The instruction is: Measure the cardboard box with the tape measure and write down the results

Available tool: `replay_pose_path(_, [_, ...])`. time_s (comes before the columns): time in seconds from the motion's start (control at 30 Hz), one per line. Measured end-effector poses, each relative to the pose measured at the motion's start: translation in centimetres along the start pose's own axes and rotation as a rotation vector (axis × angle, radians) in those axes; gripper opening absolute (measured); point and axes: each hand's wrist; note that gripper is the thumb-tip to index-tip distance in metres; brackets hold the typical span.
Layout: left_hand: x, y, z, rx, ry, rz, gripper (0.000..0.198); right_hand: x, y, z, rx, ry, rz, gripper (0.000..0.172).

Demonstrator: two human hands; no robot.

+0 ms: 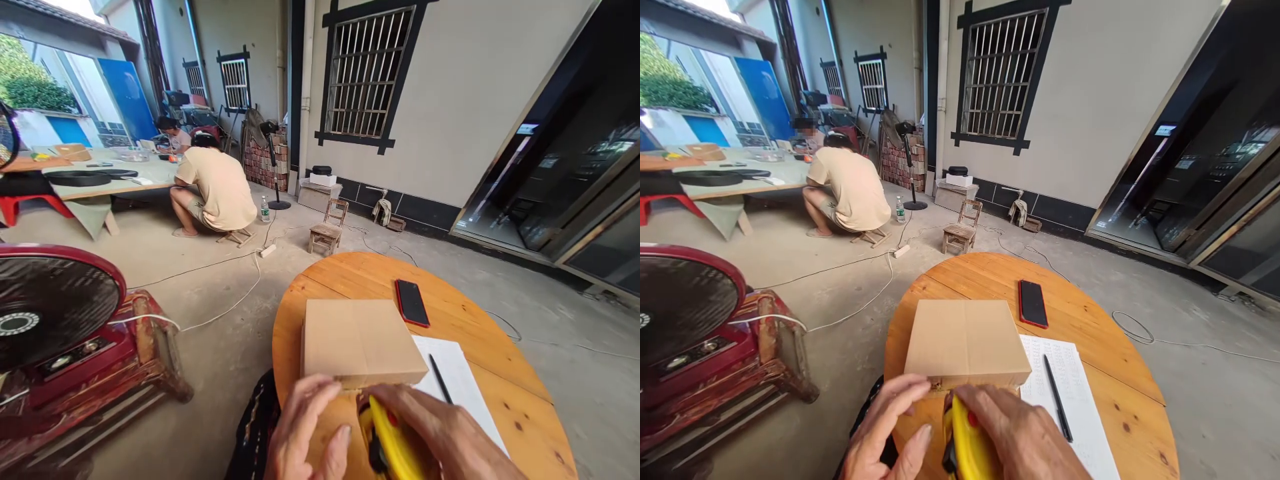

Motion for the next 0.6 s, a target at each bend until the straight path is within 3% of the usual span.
replay_pose_path(0.17, [-0.5, -2.5, 0.7, -0.345, -0.049, -0.147, 0.036, -6.1, 1.3, 2.3, 0.319, 0.137, 0.128, 0.057])
replay_pose_path(0.27, [-0.6, -4.0, -0.3, -0.386, -0.13, -0.192, 0.035, -9.6, 2.6, 2.5, 0.385, 0.056, 0.212, 0.065])
replay_pose_path(0.33, [-1.0, -5.1, -0.8, -0.385, -0.163, -0.209, 0.035, -10.5, 3.0, 2.5, 0.376, 0.023, 0.258, 0.068])
replay_pose_path(0.4, [-1.7, -6.4, -0.8, -0.388, -0.162, -0.206, 0.033, -10.0, 3.2, 3.1, 0.35, 0.091, 0.295, 0.062])
replay_pose_path(0.47, [-2.8, -7.7, -0.4, -0.382, -0.146, -0.19, 0.03, -8.4, 3.6, 4.2, 0.316, 0.226, 0.259, 0.047])
replay_pose_path(0.6, [-4.8, -10.2, 0.4, -0.333, -0.117, -0.179, 0.022, -3.9, 7.0, 6.5, 0.288, 0.391, -0.077, 0.027])
Point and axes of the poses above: each hand's wrist, its own x-axis away from the middle knuckle, its own z-axis out of the back of the hand, y = z × x
